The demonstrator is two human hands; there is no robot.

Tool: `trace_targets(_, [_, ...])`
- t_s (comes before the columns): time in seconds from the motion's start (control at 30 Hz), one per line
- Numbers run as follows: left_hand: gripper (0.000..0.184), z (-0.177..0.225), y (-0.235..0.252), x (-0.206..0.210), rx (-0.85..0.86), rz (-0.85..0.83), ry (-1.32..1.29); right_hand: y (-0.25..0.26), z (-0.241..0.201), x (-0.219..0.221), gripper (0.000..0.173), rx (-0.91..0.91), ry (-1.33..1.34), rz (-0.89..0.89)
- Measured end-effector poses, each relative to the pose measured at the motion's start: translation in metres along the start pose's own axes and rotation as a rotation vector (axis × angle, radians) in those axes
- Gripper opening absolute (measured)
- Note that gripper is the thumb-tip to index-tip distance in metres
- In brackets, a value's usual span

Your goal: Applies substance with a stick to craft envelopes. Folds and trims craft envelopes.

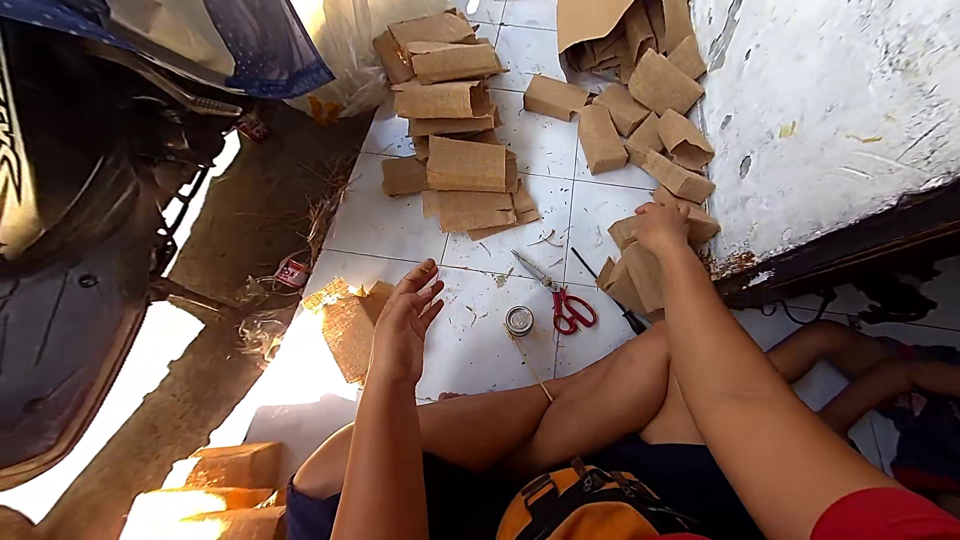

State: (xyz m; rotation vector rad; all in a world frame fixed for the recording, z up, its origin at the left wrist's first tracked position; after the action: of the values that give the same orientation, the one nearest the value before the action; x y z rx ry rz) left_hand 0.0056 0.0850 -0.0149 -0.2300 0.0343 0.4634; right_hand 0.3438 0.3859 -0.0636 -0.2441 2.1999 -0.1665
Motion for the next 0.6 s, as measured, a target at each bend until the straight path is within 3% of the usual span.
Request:
trace_targets(0.07, [0.047, 0.002, 0.0, -0.003, -0.006, 0.041, -0.032, -0.007, -0.028, 0.027, 0.034, -0.135, 0.036, -0.006])
trace_targets(0.17, [0.045, 0.005, 0.0, -0.003, -0.013, 0.064, -0.047, -0.013, -0.041, 0.104, 0.026, -0.194, 0.014, -0.302])
trace_targets(0.23, [0.045, 0.005, 0.0, -0.002, -0.017, 0.071, -0.045, -0.012, -0.04, 0.14, 0.042, -0.199, -0.098, -0.358])
trace_targets(0.33, [0.044, 0.002, 0.002, -0.004, -0.031, 0.083, -0.041, 0.007, -0.043, 0.175, 0.091, -0.306, -0.249, -0.349])
trace_targets(0.4, [0.044, 0.001, 0.005, -0.012, -0.036, 0.103, -0.04, 0.025, -0.049, 0.195, 0.107, -0.383, -0.314, -0.416])
trace_targets(0.43, [0.044, 0.0, 0.005, -0.016, -0.036, 0.115, -0.035, 0.032, -0.049, 0.203, 0.106, -0.394, -0.312, -0.459])
trace_targets(0.5, [0.045, 0.003, 0.006, -0.028, -0.02, 0.137, -0.032, 0.04, -0.044, 0.208, 0.085, -0.388, -0.245, -0.497])
trace_targets(0.6, [0.04, 0.026, 0.0, -0.059, 0.074, 0.216, -0.04, 0.032, -0.04, 0.196, 0.037, -0.352, -0.185, -0.406])
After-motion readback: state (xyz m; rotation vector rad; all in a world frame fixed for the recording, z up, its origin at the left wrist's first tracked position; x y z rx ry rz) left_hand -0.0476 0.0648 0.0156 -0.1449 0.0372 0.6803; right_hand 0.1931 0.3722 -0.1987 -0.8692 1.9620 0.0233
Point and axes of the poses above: each hand's wrist, its own y-axis towards the middle knuckle, its own x-axis out of the palm, z = x × y, the point moved 8 cm from there along y, towards the middle knuckle, and after that the axes turned 12 degrees about y, right-handed, at the moved point
